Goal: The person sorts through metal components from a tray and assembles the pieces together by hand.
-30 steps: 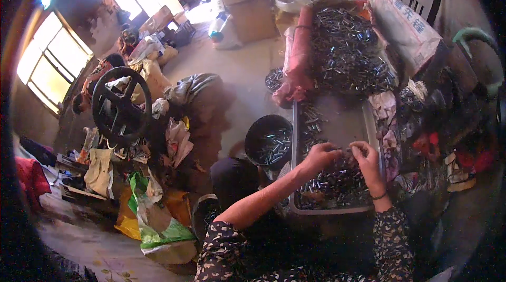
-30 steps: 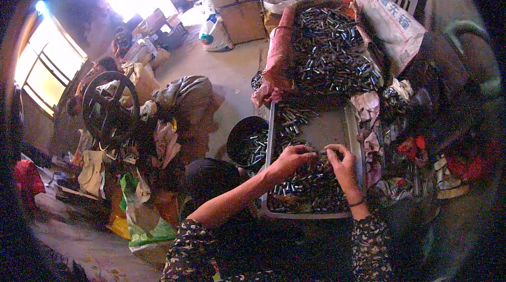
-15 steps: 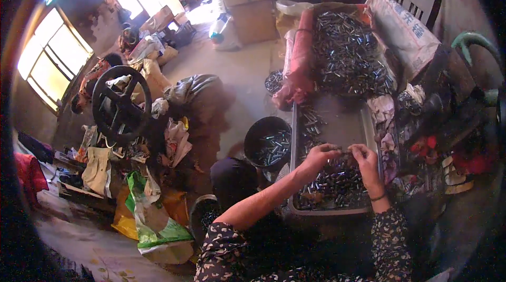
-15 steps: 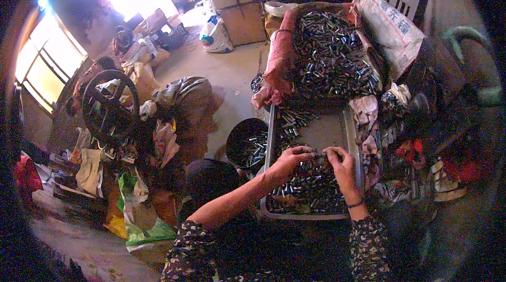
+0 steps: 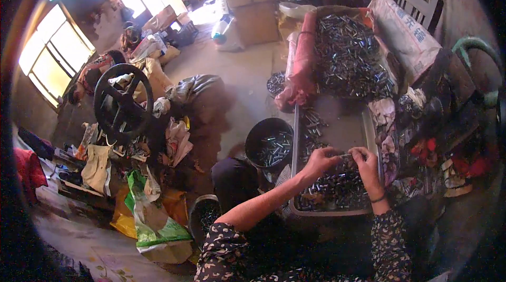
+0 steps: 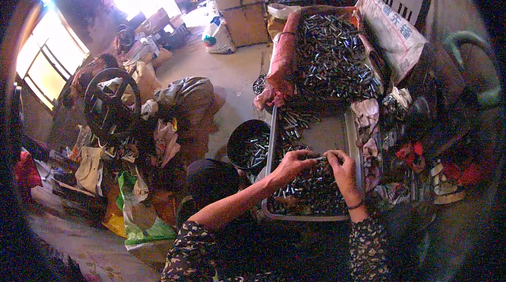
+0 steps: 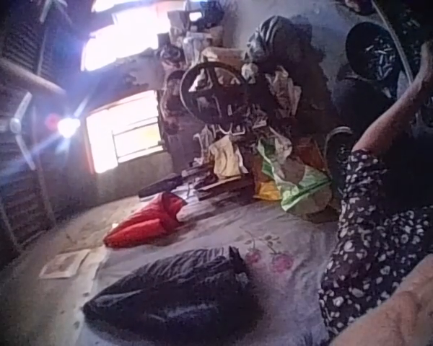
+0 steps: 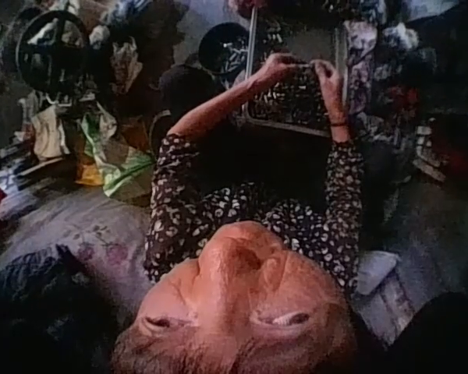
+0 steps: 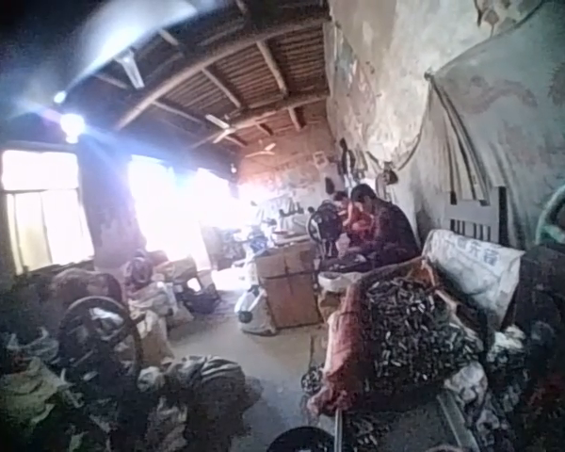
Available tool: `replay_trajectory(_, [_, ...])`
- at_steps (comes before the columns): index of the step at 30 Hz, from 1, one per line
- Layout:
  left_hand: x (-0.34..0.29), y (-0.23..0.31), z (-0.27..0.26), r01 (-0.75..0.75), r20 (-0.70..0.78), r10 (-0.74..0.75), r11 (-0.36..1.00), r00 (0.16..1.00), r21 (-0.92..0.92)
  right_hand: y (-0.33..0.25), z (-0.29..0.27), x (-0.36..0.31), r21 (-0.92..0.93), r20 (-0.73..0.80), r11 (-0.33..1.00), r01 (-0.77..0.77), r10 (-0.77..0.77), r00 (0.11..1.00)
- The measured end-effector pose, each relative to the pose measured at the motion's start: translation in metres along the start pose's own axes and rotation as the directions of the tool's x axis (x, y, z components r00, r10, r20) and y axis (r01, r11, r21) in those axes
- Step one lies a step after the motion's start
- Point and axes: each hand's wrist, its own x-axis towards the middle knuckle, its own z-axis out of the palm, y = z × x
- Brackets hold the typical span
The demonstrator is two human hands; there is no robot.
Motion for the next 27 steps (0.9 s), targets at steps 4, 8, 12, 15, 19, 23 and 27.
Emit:
replay_trajectory(4, [-0.004,0.007,0.002,-0.061,-0.006,0.062,0.996,0.998,0.068,0.0,-0.001,-0.001,-0.064,-0.001,0.998,0.027,-0.027,1.0])
replay_trajectory(8, [-0.002,0.0,0.001,-0.129,-0.02,0.133,0.981,0.991,0.146,0.007,0.001,0.0,-0.013,-0.01,0.998,0.054,-0.054,0.998])
replay_trajectory(12, [-0.003,0.003,0.002,-0.091,-0.038,0.099,0.981,0.994,0.171,0.015,-0.001,0.001,0.0,0.001,1.0,-0.016,0.016,1.0])
replay_trajectory(15, [-0.002,0.002,0.001,0.019,-0.042,-0.018,0.999,0.999,0.032,0.012,0.0,0.0,-0.01,0.038,0.994,-0.113,0.113,0.993])
replay_trajectory(19, [0.0,-0.004,-0.003,0.041,-0.006,-0.041,0.999,0.999,-0.028,0.009,0.003,-0.001,-0.09,0.027,0.995,0.04,-0.037,0.999])
replay_trajectory(23, [-0.002,-0.001,-0.001,-0.026,-0.014,0.027,0.997,1.0,0.074,0.02,0.001,0.003,0.044,0.02,0.999,-0.03,0.029,0.999])
replay_trajectory(27, [-0.001,0.0,0.0,0.031,0.005,-0.031,0.995,1.0,-0.09,0.017,-0.001,0.002,0.033,-0.013,0.999,-0.025,0.025,1.0])
